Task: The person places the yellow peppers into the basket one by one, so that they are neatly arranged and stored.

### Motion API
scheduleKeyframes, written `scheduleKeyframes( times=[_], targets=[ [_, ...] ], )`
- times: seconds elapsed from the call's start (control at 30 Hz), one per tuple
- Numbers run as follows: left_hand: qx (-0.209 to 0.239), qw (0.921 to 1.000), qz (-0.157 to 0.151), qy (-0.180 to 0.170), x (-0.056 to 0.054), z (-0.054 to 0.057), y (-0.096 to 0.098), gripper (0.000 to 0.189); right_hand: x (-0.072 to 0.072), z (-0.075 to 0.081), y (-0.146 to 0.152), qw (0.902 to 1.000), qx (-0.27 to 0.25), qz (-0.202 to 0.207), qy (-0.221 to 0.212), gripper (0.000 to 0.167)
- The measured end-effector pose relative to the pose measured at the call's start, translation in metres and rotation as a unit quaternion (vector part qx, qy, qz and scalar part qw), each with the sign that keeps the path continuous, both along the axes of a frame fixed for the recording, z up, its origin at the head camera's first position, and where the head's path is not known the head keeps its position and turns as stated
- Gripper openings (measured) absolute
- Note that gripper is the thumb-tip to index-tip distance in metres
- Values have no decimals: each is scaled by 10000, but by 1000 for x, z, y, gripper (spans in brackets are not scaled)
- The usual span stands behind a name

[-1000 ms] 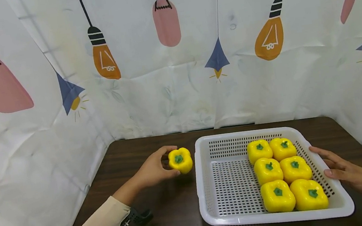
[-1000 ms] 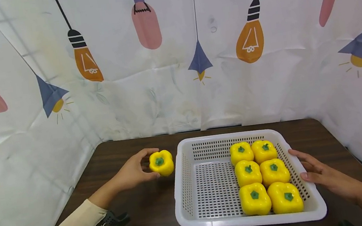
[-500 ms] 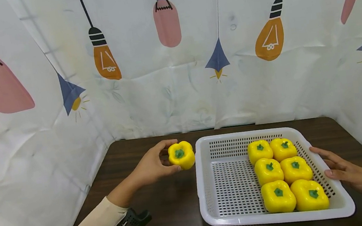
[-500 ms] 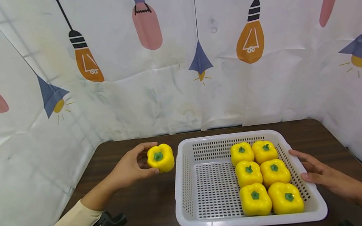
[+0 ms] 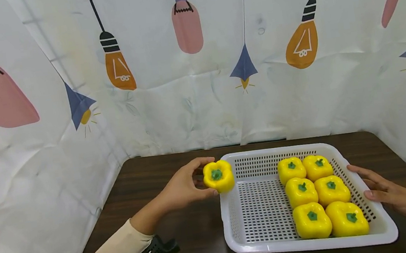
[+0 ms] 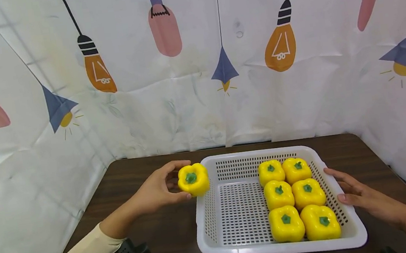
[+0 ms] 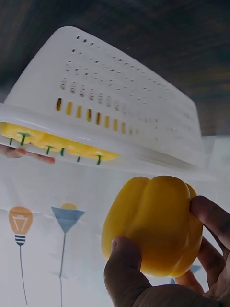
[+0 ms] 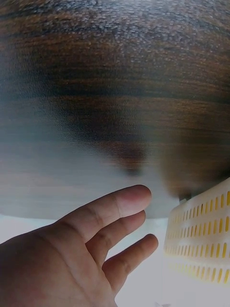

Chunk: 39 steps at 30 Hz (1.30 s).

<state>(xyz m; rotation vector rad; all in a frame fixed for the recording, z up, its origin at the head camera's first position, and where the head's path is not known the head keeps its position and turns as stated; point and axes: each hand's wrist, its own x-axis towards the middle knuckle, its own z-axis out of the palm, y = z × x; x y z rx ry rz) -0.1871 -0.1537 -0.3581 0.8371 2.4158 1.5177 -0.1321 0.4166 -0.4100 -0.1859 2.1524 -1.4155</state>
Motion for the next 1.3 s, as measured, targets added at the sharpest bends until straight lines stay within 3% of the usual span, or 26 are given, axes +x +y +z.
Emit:
scheduleKeyframes(
  times=[0.5, 0.77, 1.3],
  targets=[
    [34, 9986, -506, -121, 9, -7, 37, 78, 0, -2, 2, 9997, -205, 157, 40, 68],
    [-34, 9962, -815, -290, 15, -17, 58, 79, -1, -3, 2, 9999, -88, 71, 28, 69],
    [-272, 9906, -1289, -371, 20, -21, 95, 73, -1, -2, 0, 9997, 166, 27, 185, 71]
  ],
)
